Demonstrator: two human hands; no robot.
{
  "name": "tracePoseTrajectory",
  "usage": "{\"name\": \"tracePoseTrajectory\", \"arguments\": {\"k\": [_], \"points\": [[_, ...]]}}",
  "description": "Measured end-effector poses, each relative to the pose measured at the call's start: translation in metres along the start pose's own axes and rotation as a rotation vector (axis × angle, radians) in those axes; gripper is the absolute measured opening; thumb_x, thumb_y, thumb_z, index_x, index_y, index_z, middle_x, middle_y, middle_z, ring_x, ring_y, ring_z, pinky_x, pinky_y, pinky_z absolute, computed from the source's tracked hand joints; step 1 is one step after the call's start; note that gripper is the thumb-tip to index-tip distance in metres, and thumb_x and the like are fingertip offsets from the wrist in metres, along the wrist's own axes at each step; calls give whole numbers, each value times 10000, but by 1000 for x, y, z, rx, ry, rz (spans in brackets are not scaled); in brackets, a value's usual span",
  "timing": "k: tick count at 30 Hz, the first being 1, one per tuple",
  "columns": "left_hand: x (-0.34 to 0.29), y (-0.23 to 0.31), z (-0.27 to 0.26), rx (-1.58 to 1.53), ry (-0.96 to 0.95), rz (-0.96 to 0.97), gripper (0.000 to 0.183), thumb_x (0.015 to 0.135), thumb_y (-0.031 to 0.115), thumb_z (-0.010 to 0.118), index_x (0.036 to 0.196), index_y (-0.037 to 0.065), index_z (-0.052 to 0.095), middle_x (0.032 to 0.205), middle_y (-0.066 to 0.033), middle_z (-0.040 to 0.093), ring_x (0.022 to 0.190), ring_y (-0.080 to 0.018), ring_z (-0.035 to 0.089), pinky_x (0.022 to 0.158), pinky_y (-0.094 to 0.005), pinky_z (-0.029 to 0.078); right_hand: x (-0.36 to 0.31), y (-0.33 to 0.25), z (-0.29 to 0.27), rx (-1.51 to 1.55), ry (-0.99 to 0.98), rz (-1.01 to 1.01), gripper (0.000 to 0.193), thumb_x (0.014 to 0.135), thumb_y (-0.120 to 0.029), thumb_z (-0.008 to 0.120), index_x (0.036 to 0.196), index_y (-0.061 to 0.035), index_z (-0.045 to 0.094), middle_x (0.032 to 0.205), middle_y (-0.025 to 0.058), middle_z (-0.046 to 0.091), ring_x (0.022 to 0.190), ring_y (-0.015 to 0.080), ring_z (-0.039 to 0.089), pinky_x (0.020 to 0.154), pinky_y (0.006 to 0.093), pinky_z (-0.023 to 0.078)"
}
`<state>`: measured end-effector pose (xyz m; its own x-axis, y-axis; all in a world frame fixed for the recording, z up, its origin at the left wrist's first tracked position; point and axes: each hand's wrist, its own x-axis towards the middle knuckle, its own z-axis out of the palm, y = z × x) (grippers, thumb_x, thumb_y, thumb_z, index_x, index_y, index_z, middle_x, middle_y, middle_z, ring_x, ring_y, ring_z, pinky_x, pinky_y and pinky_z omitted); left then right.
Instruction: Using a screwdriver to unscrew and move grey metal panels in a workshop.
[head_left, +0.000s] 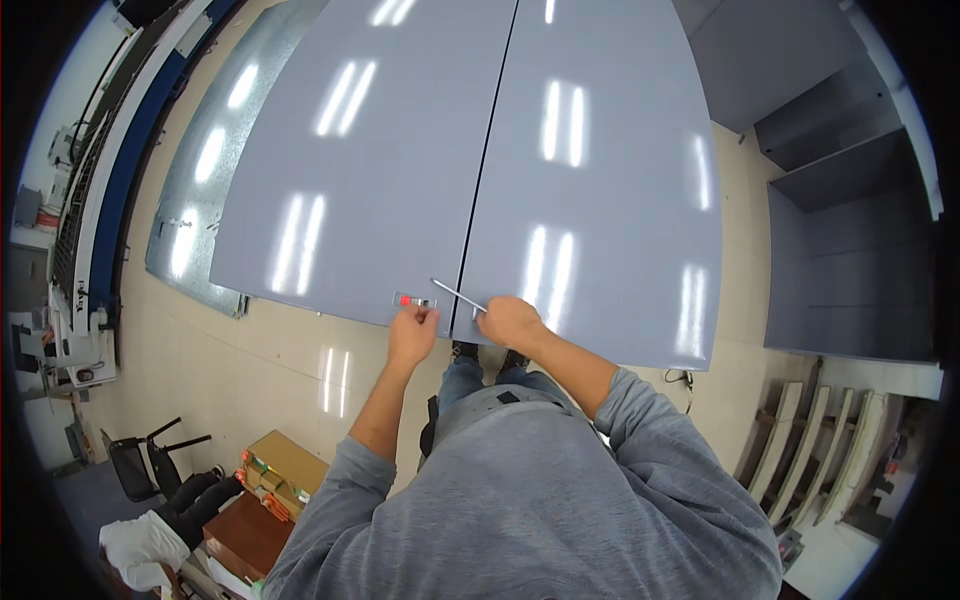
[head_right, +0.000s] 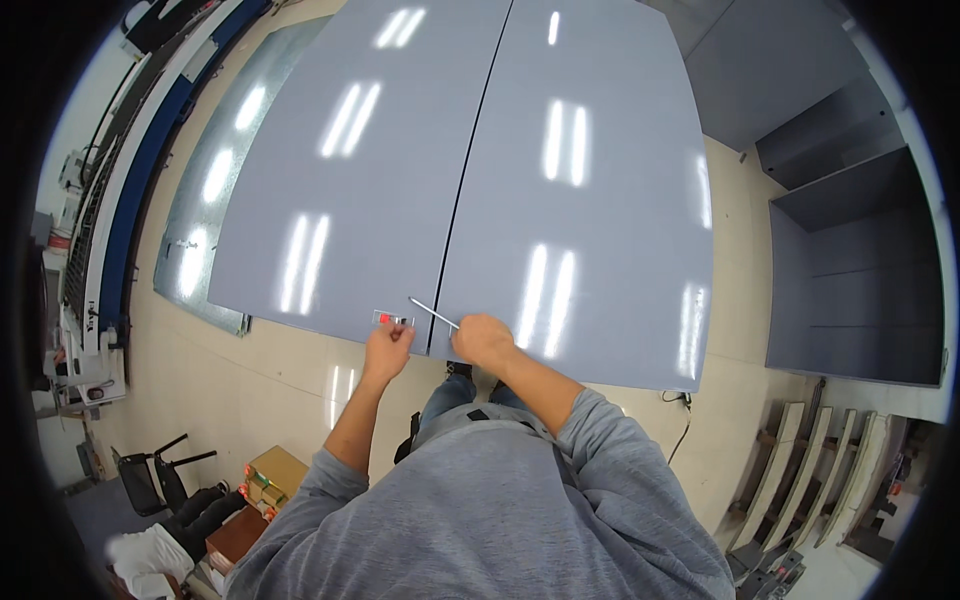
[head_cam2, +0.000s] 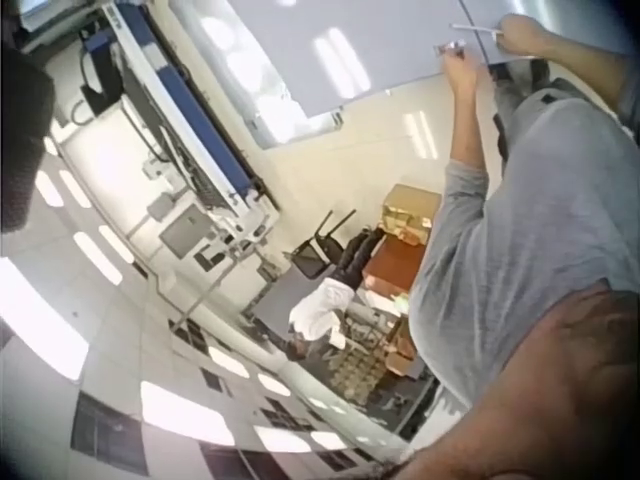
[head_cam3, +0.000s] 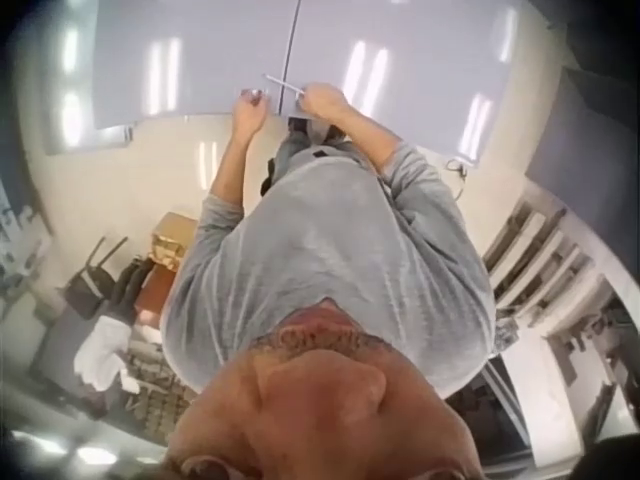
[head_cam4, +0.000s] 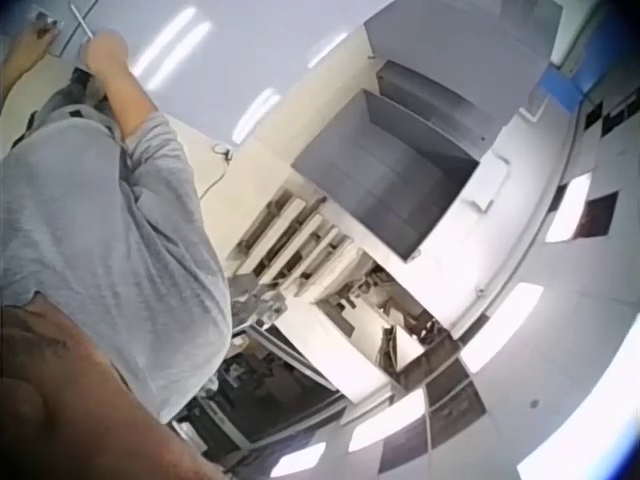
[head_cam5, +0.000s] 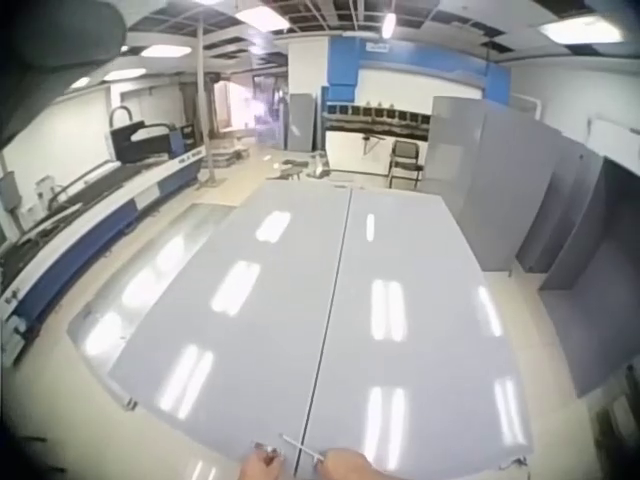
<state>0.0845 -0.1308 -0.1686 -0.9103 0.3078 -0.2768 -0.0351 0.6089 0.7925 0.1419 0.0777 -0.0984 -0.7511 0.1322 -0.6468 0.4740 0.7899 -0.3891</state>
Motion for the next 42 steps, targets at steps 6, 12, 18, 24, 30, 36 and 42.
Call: {"name": "tracePoseTrajectory", "arguments": {"k": [6, 12, 18, 24, 30, 36, 42], "points": [[-43, -29, 0, -80, -127, -81, 287, 906, 252, 693, 905, -33, 665, 711, -65, 655, 566, -124, 607, 530, -288, 487, -2, 6, 4, -8, 25, -30, 418, 895, -345, 530, 924, 26, 720, 937, 273, 691, 922, 434, 667, 866, 483, 533], [-44, -29, -4, -206, -150, -160, 309, 929, 268, 676, 930, -41, 658, 714, -65, 650, 579, -126, 608, 539, -289, 493, 8, 12, 12, 57, -17, 47, 415, 912, -344, 524, 1005, 11, 718, 1024, 260, 691, 999, 427, 654, 905, 483, 519], [-22, 15, -7, -185, -212, -165, 431, 979, 394, 602, 965, -33, 664, 741, -71, 657, 603, -138, 615, 550, -293, 501, -20, 11, -19, 91, 30, 21, 415, 897, -347, 512, 987, 5, 712, 956, 265, 688, 927, 442, 653, 870, 490, 517], [65, 51, 33, -1062, -389, -435, 497, 1005, 485, 520, 960, 6, 644, 711, -37, 601, 575, -126, 559, 496, -281, 449, -41, -6, -41, 126, 1, -26, 410, 887, -338, 523, 989, 11, 712, 969, 267, 688, 939, 435, 655, 872, 491, 513], [60, 130, 2, -546, -499, -221, 473, 1029, 460, 479, 827, 54, 613, 665, -10, 576, 548, -113, 545, 503, -257, 455, -75, 1, -60, 198, 81, -25, 408, 886, -337, 525, 950, 19, 714, 903, 259, 689, 884, 436, 659, 836, 494, 515], [16, 241, -39, -469, -574, 105, 452, 1029, 419, 504, 771, 60, 601, 658, -4, 570, 558, -98, 542, 510, -235, 448, -167, 18, -127, 256, 223, -206, 419, 912, -375, 561, 881, 21, 696, 727, 180, 663, 675, 326, 650, 660, 415, 509], [-37, 381, -34, -554, -652, 513, 339, 960, 262, 635, 757, -8, 596, 652, -11, 570, 577, -75, 554, 522, -248, 495, -285, 52, -213, 744, 228, -110, 286, 910, -276, 639, 803, -13, 680, 641, 1, 576, 528, 76, 519, 484, 244, 408]]}}
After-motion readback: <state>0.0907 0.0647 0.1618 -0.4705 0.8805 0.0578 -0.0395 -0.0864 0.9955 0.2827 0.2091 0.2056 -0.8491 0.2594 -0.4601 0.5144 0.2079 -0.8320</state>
